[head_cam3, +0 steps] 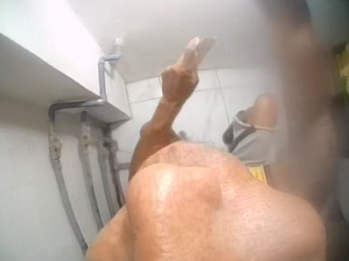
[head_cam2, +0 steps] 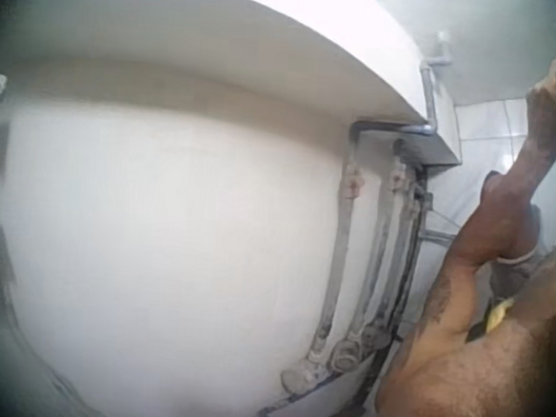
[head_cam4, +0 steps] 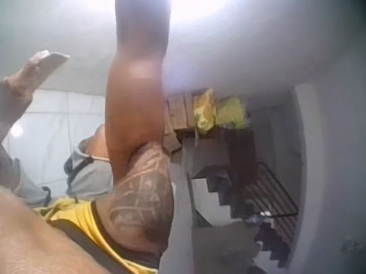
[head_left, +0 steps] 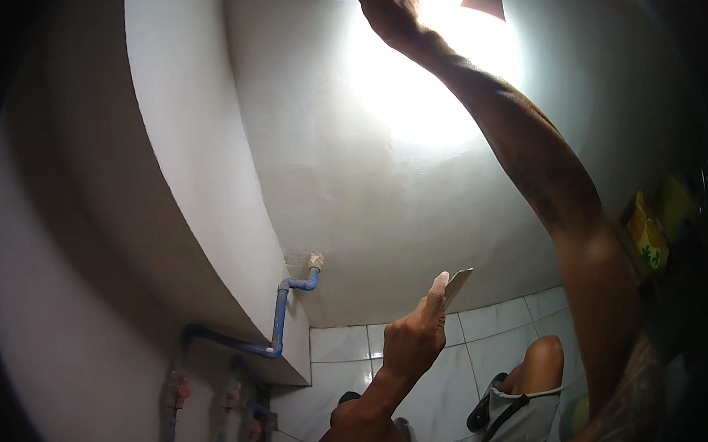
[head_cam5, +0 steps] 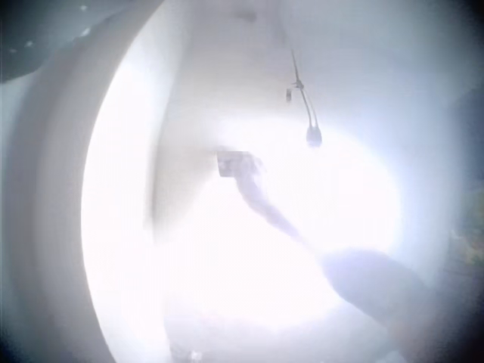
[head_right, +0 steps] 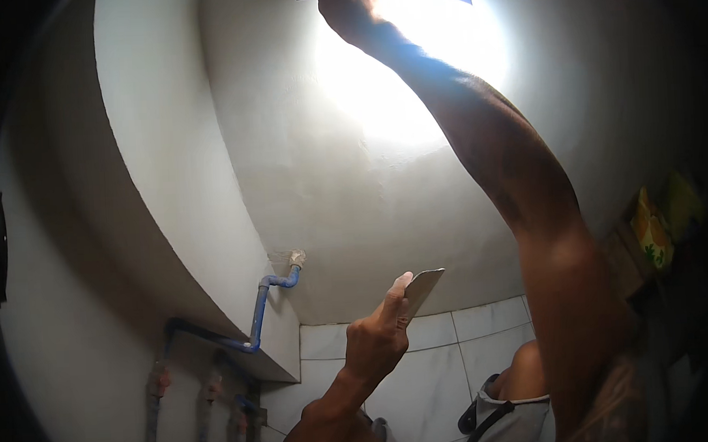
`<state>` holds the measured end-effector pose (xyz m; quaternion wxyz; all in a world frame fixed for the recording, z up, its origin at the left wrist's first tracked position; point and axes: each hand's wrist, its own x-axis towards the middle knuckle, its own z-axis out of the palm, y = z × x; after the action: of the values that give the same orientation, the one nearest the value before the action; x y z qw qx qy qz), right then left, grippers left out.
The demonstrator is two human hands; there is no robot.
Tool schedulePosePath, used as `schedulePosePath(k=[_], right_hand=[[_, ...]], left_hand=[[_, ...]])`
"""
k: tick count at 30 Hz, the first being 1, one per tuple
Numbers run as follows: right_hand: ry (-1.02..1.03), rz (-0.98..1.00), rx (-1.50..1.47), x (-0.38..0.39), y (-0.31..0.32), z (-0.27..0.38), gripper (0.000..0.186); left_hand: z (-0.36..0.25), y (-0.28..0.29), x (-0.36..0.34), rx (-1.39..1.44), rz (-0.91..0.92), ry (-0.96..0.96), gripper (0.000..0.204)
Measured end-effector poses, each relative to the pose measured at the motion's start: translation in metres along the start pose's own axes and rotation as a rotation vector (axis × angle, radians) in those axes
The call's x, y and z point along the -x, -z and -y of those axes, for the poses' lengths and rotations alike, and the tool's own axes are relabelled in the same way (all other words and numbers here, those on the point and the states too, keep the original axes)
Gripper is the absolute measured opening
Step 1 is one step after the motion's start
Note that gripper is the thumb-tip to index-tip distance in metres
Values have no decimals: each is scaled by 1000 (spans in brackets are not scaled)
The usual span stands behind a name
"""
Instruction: The person prepares plaster on a board and applies it to a ceiling using a metal putty knife and a larger rectangular board for holding the material.
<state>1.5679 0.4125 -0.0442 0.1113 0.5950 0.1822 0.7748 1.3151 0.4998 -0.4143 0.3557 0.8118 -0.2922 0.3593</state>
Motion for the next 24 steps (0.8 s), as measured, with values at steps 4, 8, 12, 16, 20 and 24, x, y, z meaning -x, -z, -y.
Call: schedulePosePath(k=[4, 8, 12, 16, 20, 24], right_hand=[[57, -16, 54, 52, -7, 14, 37], [111, 23, 83, 100, 10, 27, 40], [146, 225, 22, 121, 47, 60, 48], [201, 253, 27, 165, 55, 64, 47], [207, 233, -5, 199, 66, 83, 42], [210, 237, -37, 224, 76, 91, 39]], left_hand=[[-3, -5, 0, -11, -18, -26, 45], [-9, -4, -3, 111, 1, 6, 38], [-7, 12, -2, 57, 21, 41, 38], [-7, 3, -4, 104, 0, 41, 36], [-3, 1, -4, 64, -55, 16, 38], [-8, 9, -6, 84, 8, 78, 33]])
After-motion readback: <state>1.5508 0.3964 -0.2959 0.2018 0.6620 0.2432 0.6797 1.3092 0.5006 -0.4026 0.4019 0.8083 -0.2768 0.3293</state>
